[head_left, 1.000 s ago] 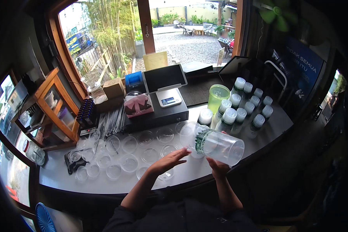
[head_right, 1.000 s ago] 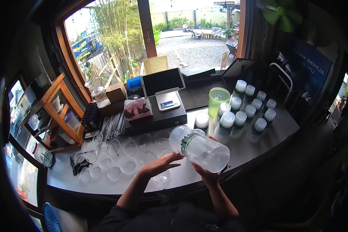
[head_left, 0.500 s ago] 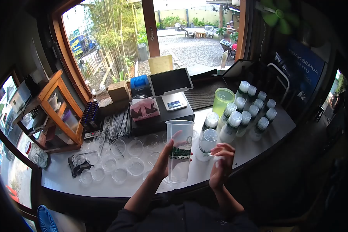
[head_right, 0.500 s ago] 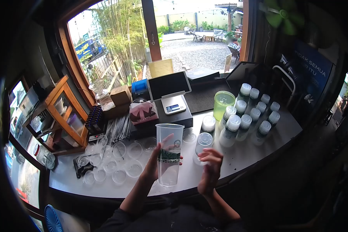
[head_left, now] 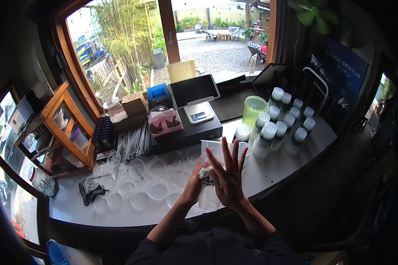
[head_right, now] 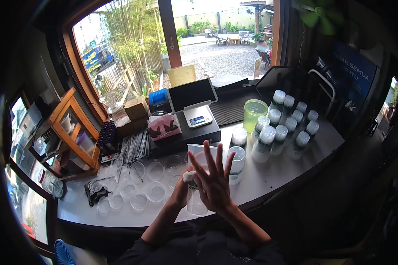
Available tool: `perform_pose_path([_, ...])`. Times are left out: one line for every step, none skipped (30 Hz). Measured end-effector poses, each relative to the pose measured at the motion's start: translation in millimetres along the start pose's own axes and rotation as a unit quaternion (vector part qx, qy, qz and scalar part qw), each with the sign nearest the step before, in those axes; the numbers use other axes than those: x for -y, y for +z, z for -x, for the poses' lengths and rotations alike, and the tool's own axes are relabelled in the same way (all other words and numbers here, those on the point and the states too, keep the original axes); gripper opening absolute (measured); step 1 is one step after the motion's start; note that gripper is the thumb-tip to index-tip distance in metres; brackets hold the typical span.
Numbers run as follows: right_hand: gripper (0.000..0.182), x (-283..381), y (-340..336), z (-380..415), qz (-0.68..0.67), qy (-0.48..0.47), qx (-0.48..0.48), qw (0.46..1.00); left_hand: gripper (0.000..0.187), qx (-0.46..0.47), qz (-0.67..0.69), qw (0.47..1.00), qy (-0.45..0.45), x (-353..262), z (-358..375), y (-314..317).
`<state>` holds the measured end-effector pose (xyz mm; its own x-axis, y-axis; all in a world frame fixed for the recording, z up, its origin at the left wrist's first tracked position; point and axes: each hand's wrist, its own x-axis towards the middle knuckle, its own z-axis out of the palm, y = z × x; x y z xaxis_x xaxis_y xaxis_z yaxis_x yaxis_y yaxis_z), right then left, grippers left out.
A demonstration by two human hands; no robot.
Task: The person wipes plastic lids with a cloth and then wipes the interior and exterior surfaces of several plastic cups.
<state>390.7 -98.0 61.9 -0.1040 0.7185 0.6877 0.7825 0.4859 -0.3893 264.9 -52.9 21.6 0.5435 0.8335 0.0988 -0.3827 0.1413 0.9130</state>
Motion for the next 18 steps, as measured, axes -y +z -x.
perform_pose_path([0.053,-3.9,-3.2,-3.9,-0.016,0.009,-0.013,1.0,0.063,-0.003,0.023,1.0,-0.013,3.2,0.3,3.2])
perform_pose_path([0.053,-6.5,-3.0,-4.1,-0.013,0.012,-0.019,1.0,0.066,-0.006,0.045,0.999,-0.025,6.0,0.4,5.6])
perform_pose_path([0.053,-8.2,-2.1,-2.0,-0.022,0.009,-0.012,1.0,0.066,-0.017,0.046,0.999,-0.018,8.9,-0.8,6.8])
perform_pose_path([0.054,-8.8,-1.9,1.4,-0.032,0.005,-0.004,0.999,0.066,-0.028,0.044,0.998,-0.027,10.7,-2.0,6.4])
perform_pose_path([0.052,-8.3,-3.7,5.5,-0.056,0.002,0.018,0.998,0.065,-0.038,0.043,0.998,-0.036,11.9,-4.0,5.9])
perform_pose_path([0.05,-7.4,-6.3,10.5,-0.079,-0.001,0.04,0.996,0.065,-0.047,0.043,0.997,-0.044,12.1,-5.9,6.2])
perform_pose_path([0.051,-5.4,-9.7,16.0,-0.095,-0.012,0.061,0.994,0.064,-0.029,0.041,0.998,-0.03,7.0,-4.3,8.4])
perform_pose_path([0.052,-4.9,-9.6,23.8,-0.105,-0.018,0.07,0.992,0.066,-0.009,0.045,0.999,0.006,3.9,-3.3,12.4])
perform_pose_path([0.052,-7.9,-7.0,34.0,-0.116,-0.041,0.063,0.99,0.067,-0.008,0.063,0.998,0.001,-4.6,-3.6,18.8])
perform_pose_path([0.053,-13.2,-4.2,44.4,-0.126,-0.064,0.055,0.988,0.068,-0.006,0.08,0.997,-0.005,-11.7,-5.9,23.8])
perform_pose_path([0.051,-19.6,-5.0,53.9,-0.124,-0.079,0.021,0.989,0.07,-0.014,0.099,0.995,-0.015,-11.7,-9.4,25.2])
perform_pose_path([0.05,-27.1,-7.9,63.3,-0.123,-0.094,-0.014,0.988,0.072,-0.023,0.116,0.993,-0.026,-10.7,-13.0,26.1])
perform_pose_path([0.049,-31.9,-10.3,70.9,-0.12,-0.109,-0.049,0.986,0.073,-0.031,0.134,0.99,-0.037,-10.4,-16.1,27.5])
perform_pose_path([0.033,-33.7,-12.0,76.4,-0.145,-0.041,-0.16,0.976,0.074,-0.013,0.132,0.99,-0.038,-12.9,-17.0,28.8])
perform_pose_path([0.024,-33.0,-14.7,69.8,-0.207,0.014,-0.289,0.934,0.075,-0.021,0.12,0.992,-0.028,-13.1,-19.5,31.0])
perform_pose_path([0.016,-32.6,-18.0,62.9,-0.264,0.068,-0.413,0.869,0.076,-0.028,0.109,0.994,-0.018,-11.8,-21.3,34.0])
perform_pose_path([0.015,-37.4,-22.8,65.2,-0.257,0.091,-0.422,0.865,0.077,-0.017,0.11,0.994,-0.02,-8.8,-22.5,36.7])
perform_pose_path([0.016,-44.4,-28.2,68.6,-0.25,0.113,-0.432,0.859,0.077,-0.006,0.111,0.994,-0.021,-5.0,-24.0,38.7])
